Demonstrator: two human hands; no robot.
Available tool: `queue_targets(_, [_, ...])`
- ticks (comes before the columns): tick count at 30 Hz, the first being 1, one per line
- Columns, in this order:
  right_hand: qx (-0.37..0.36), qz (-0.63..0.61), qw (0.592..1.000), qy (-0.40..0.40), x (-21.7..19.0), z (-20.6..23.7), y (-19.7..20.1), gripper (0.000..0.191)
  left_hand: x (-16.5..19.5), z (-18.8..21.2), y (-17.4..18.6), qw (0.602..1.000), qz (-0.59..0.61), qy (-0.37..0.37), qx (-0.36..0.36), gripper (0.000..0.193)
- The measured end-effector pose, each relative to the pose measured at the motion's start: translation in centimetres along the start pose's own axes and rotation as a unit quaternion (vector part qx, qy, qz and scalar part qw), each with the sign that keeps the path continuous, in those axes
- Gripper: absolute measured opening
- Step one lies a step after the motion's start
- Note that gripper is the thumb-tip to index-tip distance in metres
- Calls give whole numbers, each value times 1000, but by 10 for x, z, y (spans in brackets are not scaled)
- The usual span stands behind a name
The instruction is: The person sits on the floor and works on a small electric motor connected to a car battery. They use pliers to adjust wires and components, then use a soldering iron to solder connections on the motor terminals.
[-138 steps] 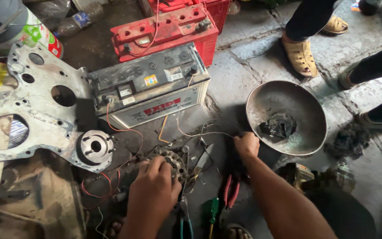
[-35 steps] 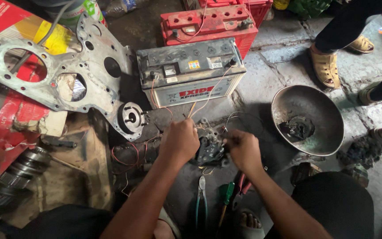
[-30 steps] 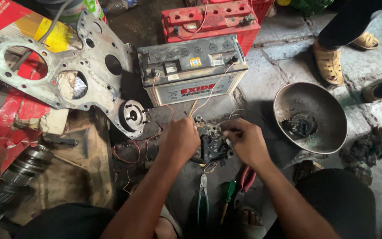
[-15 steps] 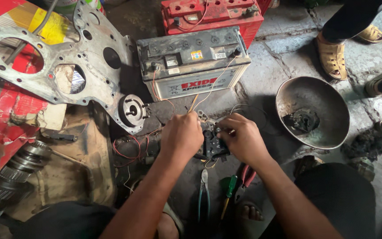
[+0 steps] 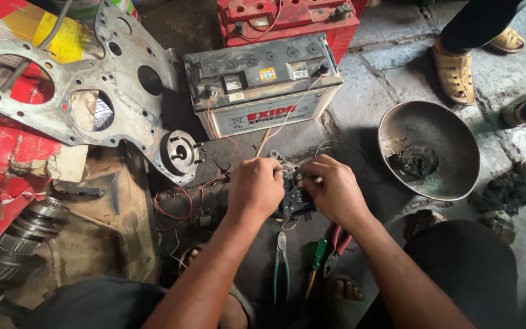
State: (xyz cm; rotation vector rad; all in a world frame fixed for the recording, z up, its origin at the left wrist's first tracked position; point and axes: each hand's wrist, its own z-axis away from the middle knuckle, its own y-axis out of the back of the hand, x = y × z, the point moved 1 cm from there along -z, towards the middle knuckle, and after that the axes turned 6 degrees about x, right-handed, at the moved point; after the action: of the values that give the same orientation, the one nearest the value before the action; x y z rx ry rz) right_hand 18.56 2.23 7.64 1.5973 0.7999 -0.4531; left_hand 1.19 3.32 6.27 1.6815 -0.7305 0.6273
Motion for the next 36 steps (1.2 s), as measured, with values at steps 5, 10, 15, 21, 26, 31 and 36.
queue_targets(5, [-6, 2, 1000, -27, -2, 1, -1, 23, -3, 0, -9, 1000, -7, 22, 2, 9])
queue_targets(10, [6, 11, 1000, -25, -4, 3, -2, 24, -6, -2, -15, 1000, -3, 0, 9, 8])
queue_targets(15, [11, 11, 1000, -22, -2, 4, -3, 23, -11, -3, -18, 999, 35, 7, -13, 5])
queue_targets(21, [17, -21, 1000, -9, 1, 3, -4, 22, -15, -4, -18, 996, 47, 50, -53, 10])
queue_targets(26, [20, -16, 1000, -11, 2, 3, -5, 22, -16, -4, -16, 994, 71, 69, -54, 11])
queue_targets(31, [29, -20, 999, -2, 2, 4, -6, 22, -16, -2, -15, 991, 75, 82, -81, 11])
queue_targets(36, [28, -29, 999, -30, 4, 4, -6, 24, -14, -1, -14, 990, 68, 88, -90, 11])
